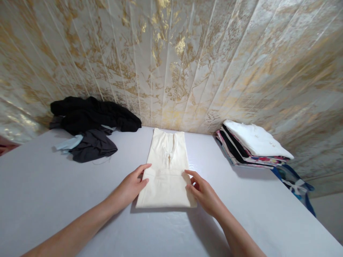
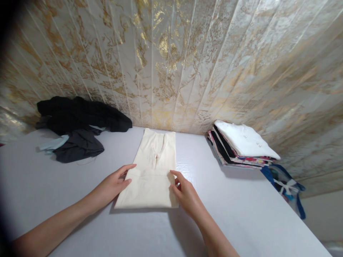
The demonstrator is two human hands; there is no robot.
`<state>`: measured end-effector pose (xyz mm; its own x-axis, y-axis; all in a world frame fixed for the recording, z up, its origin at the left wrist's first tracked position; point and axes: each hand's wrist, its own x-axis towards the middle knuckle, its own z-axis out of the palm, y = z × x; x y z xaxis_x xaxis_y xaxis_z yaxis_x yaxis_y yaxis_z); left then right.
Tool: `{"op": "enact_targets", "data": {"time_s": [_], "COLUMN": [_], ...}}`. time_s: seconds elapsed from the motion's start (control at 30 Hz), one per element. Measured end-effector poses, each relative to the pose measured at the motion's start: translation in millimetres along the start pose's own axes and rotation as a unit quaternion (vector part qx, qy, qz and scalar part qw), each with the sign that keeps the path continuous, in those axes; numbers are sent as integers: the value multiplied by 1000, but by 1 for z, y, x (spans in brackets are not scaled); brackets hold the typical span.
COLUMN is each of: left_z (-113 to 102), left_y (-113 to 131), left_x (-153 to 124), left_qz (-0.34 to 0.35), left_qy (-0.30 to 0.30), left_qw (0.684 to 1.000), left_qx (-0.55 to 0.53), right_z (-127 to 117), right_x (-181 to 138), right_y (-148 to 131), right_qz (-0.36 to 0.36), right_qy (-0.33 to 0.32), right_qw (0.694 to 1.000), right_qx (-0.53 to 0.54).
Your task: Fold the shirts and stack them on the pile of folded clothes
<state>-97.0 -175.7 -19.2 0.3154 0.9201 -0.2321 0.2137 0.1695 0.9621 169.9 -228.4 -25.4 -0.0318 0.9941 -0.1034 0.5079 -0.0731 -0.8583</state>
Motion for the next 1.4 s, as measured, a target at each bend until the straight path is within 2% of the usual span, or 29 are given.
{"op": "enact_targets", "data": {"time_s": [0.3, 0.6, 0.77, 0.97, 1.23, 1.4], "left_z": [5, 8, 7, 7, 7, 6], "left_y": [-2, -6, -6, -2, -2, -2], "left_x": [3, -1, -2, -9, -9, -10], "left_qz": [7, 42, 44, 57, 38, 43], "left_qy": [2, 10, 8, 13, -29, -25], "left_qw": [1000, 997, 996, 989, 986, 987], "left_qx": [-27, 58, 79, 133, 159, 155], "right_z": [-3, -6, -7, -14, -17, -18], "right_x": [-2, -6, -6, -10, -12, -12], "right_y": [0, -11, -9, -12, -8, -7], "right_qz": [-14, 9, 28, 25, 29, 30], "right_qy": [-19, -58, -66, -114, -154, -152], "right_qw": [998, 994, 994, 991, 987, 988], "right_qx": [-63, -90, -78, -63, -30, -17]}}
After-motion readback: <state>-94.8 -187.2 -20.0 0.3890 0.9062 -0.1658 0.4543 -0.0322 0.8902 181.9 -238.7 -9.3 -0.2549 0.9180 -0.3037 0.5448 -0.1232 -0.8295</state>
